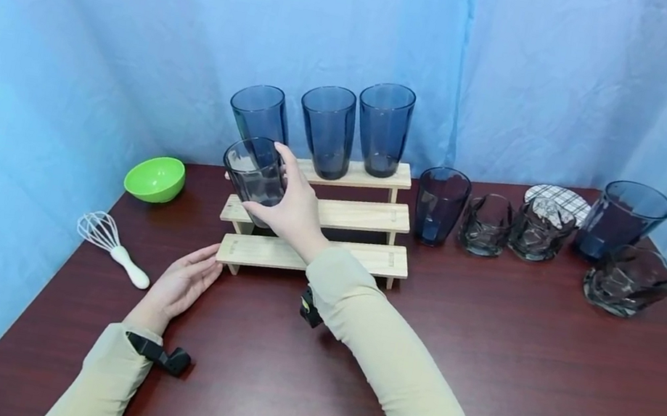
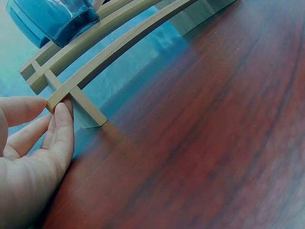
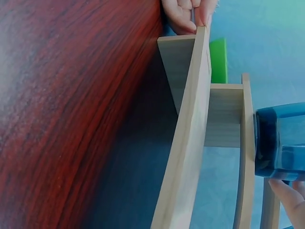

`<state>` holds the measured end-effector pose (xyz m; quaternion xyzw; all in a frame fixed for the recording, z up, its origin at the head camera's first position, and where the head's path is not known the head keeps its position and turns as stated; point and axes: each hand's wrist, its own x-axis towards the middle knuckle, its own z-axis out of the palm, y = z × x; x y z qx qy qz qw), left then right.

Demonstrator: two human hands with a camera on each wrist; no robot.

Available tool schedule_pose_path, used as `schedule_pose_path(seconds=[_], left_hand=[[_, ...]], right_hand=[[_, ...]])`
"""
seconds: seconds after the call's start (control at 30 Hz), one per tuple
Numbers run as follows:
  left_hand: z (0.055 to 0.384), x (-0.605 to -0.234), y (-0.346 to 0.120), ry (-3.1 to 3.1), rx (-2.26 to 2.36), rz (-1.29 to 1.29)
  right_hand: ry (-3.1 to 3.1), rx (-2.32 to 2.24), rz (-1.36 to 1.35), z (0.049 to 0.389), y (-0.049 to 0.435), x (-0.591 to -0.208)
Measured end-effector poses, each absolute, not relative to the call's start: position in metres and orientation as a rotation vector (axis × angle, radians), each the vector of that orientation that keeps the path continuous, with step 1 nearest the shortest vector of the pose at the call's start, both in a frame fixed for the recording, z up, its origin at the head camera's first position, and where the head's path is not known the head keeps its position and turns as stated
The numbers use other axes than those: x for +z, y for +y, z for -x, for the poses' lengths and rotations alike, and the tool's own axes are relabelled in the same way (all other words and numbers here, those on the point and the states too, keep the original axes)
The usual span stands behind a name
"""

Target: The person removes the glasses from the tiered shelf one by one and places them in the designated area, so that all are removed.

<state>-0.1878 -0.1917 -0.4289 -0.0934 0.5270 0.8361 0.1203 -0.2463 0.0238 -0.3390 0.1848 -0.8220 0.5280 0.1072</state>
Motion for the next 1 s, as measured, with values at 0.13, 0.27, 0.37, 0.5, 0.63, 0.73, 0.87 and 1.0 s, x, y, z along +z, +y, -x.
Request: schedule_pose_path(seconds=[0.13, 0.27, 0.37, 0.5, 0.63, 0.73, 0.87, 1.0], left_hand=[[0.187, -0.429, -0.191, 1.548, 2.441, 0.264], [0.188, -0.430, -0.191, 1.551, 2.448, 0.266], [0.187, -0.429, -0.191, 1.546, 2.453, 0.262], [0.187, -0.428, -0.191, 1.542, 2.448, 0.253], [0.186, -0.429, -0.192, 1.560, 2.445, 0.256], [0.186, -0.428, -0.192, 1.562, 2.446, 0.257], [0.186, -0.428, -0.191, 1.570, 2.429, 0.251], [0.187, -0.428, -0.191, 1.564, 2.429, 0.259]], right_hand=[[-2.413, 1.557, -0.548, 0.246, 0.025, -0.340], [-2.400, 1.562, -0.559, 0.245, 0.027, -0.341], [-2.392, 1.560, -0.568, 0.244, 0.027, -0.340], [-2.384, 1.566, -0.577, 0.243, 0.028, -0.341], [-2.382, 1.589, -0.586, 0.241, 0.029, -0.341], [-2.365, 1.610, -0.600, 0.239, 0.031, -0.340], [-2.330, 1.650, -0.630, 0.235, 0.037, -0.340], [-2.304, 1.721, -0.655, 0.228, 0.046, -0.340]])
